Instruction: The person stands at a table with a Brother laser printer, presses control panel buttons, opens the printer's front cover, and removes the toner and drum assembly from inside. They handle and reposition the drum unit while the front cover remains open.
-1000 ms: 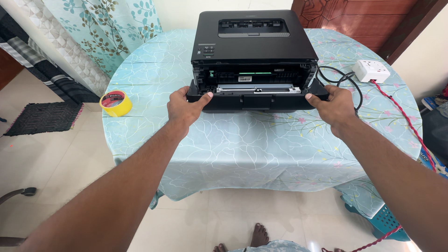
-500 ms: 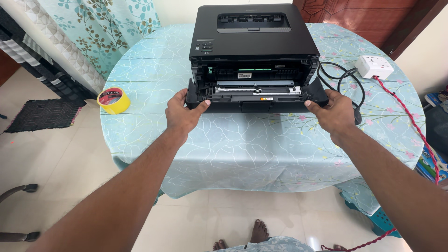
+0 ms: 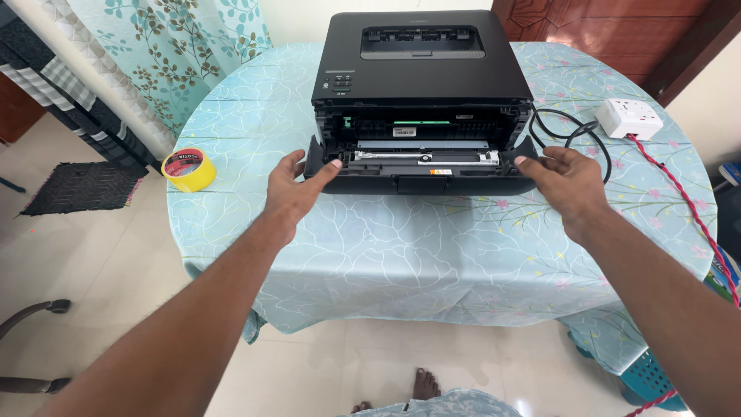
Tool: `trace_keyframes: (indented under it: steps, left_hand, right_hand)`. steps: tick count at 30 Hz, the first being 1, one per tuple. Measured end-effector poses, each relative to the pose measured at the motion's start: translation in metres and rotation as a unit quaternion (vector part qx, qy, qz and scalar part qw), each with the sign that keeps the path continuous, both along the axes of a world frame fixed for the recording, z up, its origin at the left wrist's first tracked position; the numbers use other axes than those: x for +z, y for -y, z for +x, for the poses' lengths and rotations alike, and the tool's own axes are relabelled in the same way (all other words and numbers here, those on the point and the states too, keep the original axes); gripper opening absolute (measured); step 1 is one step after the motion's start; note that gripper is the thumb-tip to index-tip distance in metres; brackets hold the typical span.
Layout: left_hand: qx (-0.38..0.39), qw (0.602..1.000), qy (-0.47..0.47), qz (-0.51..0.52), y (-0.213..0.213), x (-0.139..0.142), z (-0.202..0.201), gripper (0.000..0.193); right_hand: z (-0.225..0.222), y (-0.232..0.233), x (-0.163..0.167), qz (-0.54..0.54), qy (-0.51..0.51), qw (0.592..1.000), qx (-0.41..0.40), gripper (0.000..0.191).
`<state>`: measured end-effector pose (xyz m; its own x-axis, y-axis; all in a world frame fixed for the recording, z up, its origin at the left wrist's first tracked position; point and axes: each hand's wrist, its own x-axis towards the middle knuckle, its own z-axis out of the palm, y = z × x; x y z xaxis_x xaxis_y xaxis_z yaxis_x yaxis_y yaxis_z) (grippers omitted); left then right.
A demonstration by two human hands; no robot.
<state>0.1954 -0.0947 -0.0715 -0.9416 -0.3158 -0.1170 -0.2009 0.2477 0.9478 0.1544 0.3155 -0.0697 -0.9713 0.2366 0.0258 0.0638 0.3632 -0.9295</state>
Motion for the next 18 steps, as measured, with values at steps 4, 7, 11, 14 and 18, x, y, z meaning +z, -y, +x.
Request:
trace_keyframes:
  steps: [4,7,11,14,18]
  left_hand:
    - [0.006,0.996,0.02,0.092,-0.003,0.005,-0.019,0.096]
    - [0.015,0.994,0.035,0.099,-0.008,0.011,-0.03,0.093]
    - [0.024,0.993,0.045,0.107,-0.013,0.017,-0.04,0.083]
    - [0.018,0.991,0.047,0.123,-0.014,0.018,-0.047,0.072]
    - [0.012,0.989,0.066,0.134,-0.012,0.017,-0.063,0.061]
  right_hand:
    - [-0.026,-0.011,0.009,-0.053,0.022,0.998,0.001,0.073]
    - [-0.04,-0.018,0.016,-0.063,0.052,0.997,0.016,0.068]
    - [-0.051,-0.025,0.02,-0.095,0.067,0.992,0.057,0.062]
    - [-0.057,-0.025,0.022,-0.102,0.091,0.988,0.068,0.055]
    - [-0.063,-0.022,0.025,-0.104,0.132,0.984,0.055,0.045]
